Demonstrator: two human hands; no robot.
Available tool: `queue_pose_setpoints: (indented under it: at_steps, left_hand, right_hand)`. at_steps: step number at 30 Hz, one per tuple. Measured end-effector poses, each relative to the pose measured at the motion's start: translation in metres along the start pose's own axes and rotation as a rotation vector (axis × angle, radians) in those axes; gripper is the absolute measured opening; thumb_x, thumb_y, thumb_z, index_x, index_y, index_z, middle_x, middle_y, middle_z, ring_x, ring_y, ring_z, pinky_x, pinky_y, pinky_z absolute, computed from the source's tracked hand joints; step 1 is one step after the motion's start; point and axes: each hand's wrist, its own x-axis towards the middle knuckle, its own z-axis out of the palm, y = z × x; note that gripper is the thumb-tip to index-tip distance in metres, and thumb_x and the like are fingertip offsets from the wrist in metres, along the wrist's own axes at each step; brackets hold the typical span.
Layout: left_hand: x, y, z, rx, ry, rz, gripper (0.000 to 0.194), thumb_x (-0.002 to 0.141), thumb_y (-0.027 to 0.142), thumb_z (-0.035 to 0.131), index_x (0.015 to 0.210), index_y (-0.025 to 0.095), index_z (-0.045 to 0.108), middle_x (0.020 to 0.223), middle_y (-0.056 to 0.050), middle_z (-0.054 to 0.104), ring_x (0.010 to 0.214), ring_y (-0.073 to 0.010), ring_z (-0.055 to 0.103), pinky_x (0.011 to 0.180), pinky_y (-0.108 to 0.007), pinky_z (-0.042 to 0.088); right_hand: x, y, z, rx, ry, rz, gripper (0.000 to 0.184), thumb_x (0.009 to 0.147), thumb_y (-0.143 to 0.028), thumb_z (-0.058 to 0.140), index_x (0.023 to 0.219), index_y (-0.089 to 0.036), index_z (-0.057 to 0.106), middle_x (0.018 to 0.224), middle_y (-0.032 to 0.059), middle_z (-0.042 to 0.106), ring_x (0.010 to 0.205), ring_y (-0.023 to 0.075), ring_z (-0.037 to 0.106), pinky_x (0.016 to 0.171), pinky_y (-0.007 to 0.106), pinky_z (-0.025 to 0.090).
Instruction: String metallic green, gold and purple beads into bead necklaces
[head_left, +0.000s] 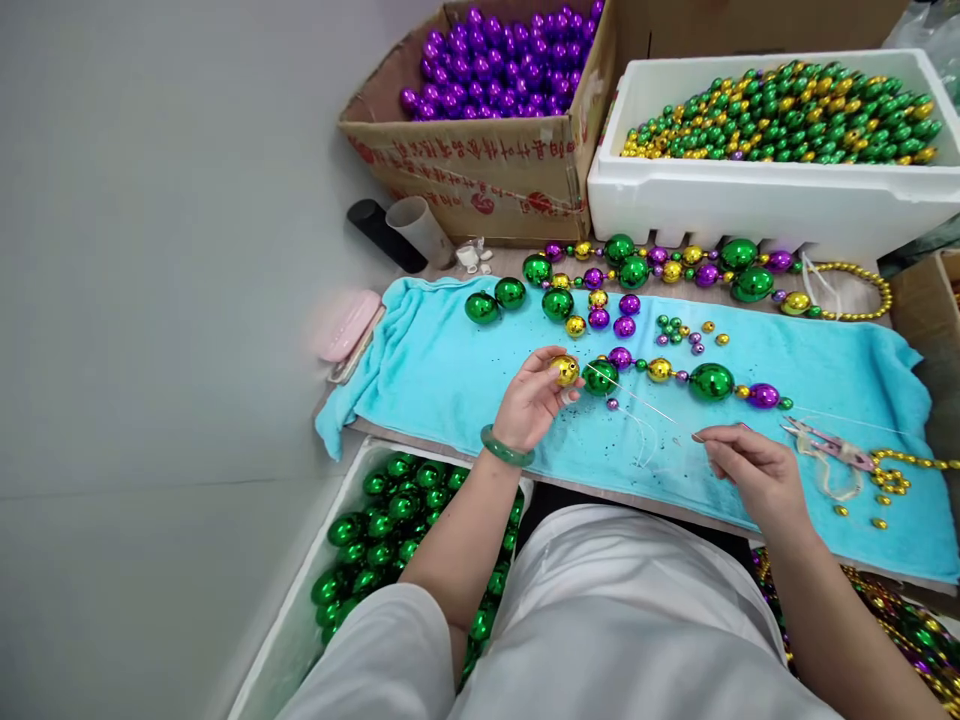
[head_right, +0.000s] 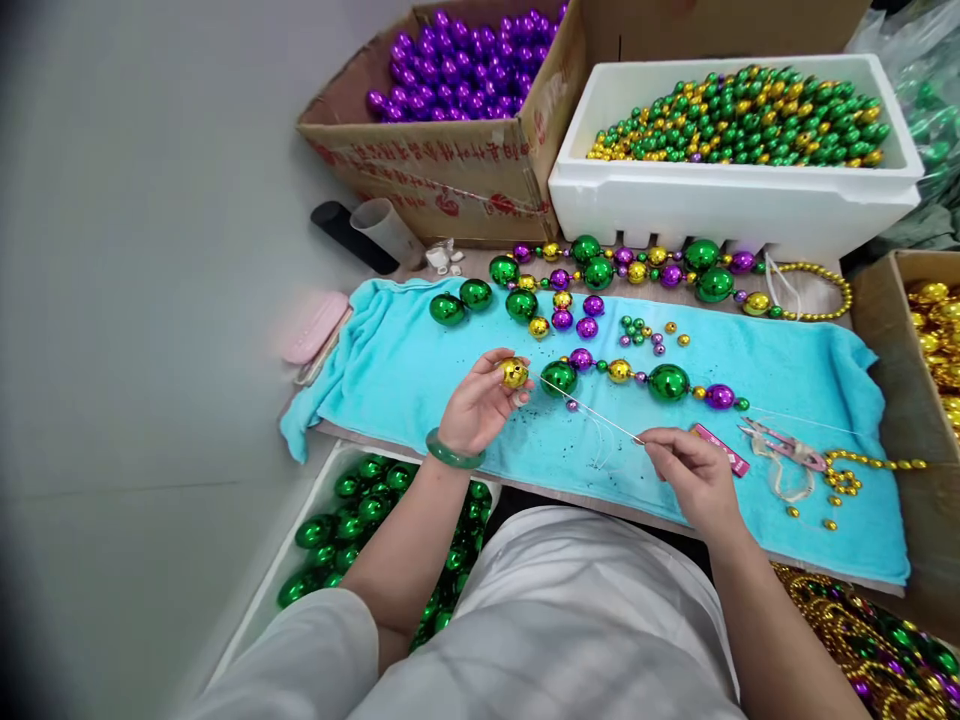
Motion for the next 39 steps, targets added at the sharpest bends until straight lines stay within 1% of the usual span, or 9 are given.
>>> queue_pose_setpoints:
  at_steps: [4, 9, 14, 19, 25, 31, 35, 37, 39]
  left_hand:
    - [0.002, 0.0, 0.008, -0.066, -0.003, 0.013, 0.027, 0.074, 0.026, 0.07, 0.098, 0.019, 0.06, 0.098, -0.004, 0.065, 0.077, -0.0136, 0.066, 0.064, -0.023, 0.053]
    - [0.0, -0.001, 0.011, -0.061, -0.005, 0.034, 0.026, 0.074, 0.024, 0.07, 0.098, 0.019, 0.061, 0.099, -0.003, 0.065, 0.077, -0.0125, 0.066, 0.065, -0.023, 0.053]
    - [-0.002, -0.001, 0.01, -0.013, -0.026, 0.067, 0.026, 0.075, 0.025, 0.071, 0.099, 0.019, 0.063, 0.102, -0.003, 0.063, 0.08, -0.0127, 0.065, 0.065, -0.023, 0.052]
    - [0.0, -0.001, 0.012, 0.074, -0.003, 0.136, 0.026, 0.075, 0.027, 0.071, 0.098, 0.02, 0.062, 0.101, -0.003, 0.063, 0.079, -0.0115, 0.064, 0.066, -0.023, 0.052]
    - [0.003, -0.002, 0.016, 0.043, -0.007, 0.123, 0.03, 0.074, 0.028, 0.072, 0.101, 0.02, 0.063, 0.1, -0.003, 0.063, 0.079, -0.0116, 0.063, 0.066, -0.023, 0.051]
    - [0.004, -0.002, 0.017, 0.064, -0.014, 0.138, 0.03, 0.074, 0.027, 0.073, 0.102, 0.021, 0.063, 0.105, -0.003, 0.06, 0.079, -0.0105, 0.062, 0.067, -0.022, 0.051]
    - [0.004, -0.004, 0.017, 0.16, -0.003, 0.197, 0.039, 0.07, 0.023, 0.076, 0.106, 0.022, 0.061, 0.108, -0.003, 0.06, 0.087, -0.0116, 0.059, 0.072, -0.022, 0.05]
    - [0.004, -0.006, 0.019, 0.208, -0.024, 0.233, 0.048, 0.066, 0.019, 0.079, 0.11, 0.024, 0.06, 0.107, -0.003, 0.061, 0.091, -0.0117, 0.057, 0.079, -0.023, 0.049]
    - [0.003, -0.009, 0.024, 0.209, -0.063, 0.225, 0.055, 0.063, 0.017, 0.08, 0.113, 0.025, 0.058, 0.106, -0.002, 0.06, 0.093, -0.0115, 0.056, 0.082, -0.022, 0.048]
  right_hand:
    - [-0.004, -0.002, 0.002, -0.063, 0.014, -0.022, 0.011, 0.076, -0.027, 0.066, 0.08, -0.021, 0.075, 0.049, -0.0031, 0.051, 0.045, 0.0086, 0.043, 0.043, 0.023, 0.034]
    - [-0.002, -0.006, 0.004, -0.134, 0.027, -0.043, 0.013, 0.075, -0.029, 0.066, 0.078, -0.02, 0.075, 0.05, -0.0019, 0.052, 0.046, 0.0093, 0.041, 0.042, 0.023, 0.03]
    - [0.001, -0.007, 0.0, -0.158, 0.016, -0.043, 0.017, 0.075, -0.032, 0.067, 0.079, -0.019, 0.076, 0.054, -0.0003, 0.056, 0.048, 0.0094, 0.042, 0.044, 0.024, 0.033]
    - [0.0, -0.006, -0.01, -0.15, 0.024, -0.037, 0.017, 0.076, -0.033, 0.067, 0.081, -0.02, 0.076, 0.059, 0.0004, 0.057, 0.049, 0.0096, 0.041, 0.045, 0.024, 0.033]
    - [-0.002, -0.003, -0.012, -0.133, 0.007, -0.035, 0.015, 0.078, -0.033, 0.067, 0.082, -0.021, 0.076, 0.058, -0.0002, 0.055, 0.05, 0.0096, 0.039, 0.046, 0.025, 0.032]
    - [-0.001, -0.002, -0.014, -0.16, 0.015, -0.044, 0.015, 0.078, -0.033, 0.067, 0.082, -0.021, 0.076, 0.059, -0.0003, 0.055, 0.05, 0.0087, 0.037, 0.046, 0.024, 0.03]
    - [0.0, -0.002, -0.017, -0.202, 0.008, -0.047, 0.017, 0.078, -0.034, 0.066, 0.081, -0.02, 0.076, 0.056, -0.0006, 0.053, 0.048, 0.0086, 0.035, 0.045, 0.025, 0.029]
    - [0.002, -0.001, -0.016, -0.198, -0.006, -0.044, 0.018, 0.078, -0.034, 0.066, 0.081, -0.019, 0.076, 0.055, -0.0007, 0.052, 0.048, 0.0087, 0.036, 0.045, 0.024, 0.03]
    - [0.005, 0.002, -0.013, -0.163, -0.014, -0.036, 0.019, 0.078, -0.035, 0.066, 0.081, -0.019, 0.075, 0.057, -0.0005, 0.054, 0.049, 0.0092, 0.039, 0.045, 0.024, 0.032]
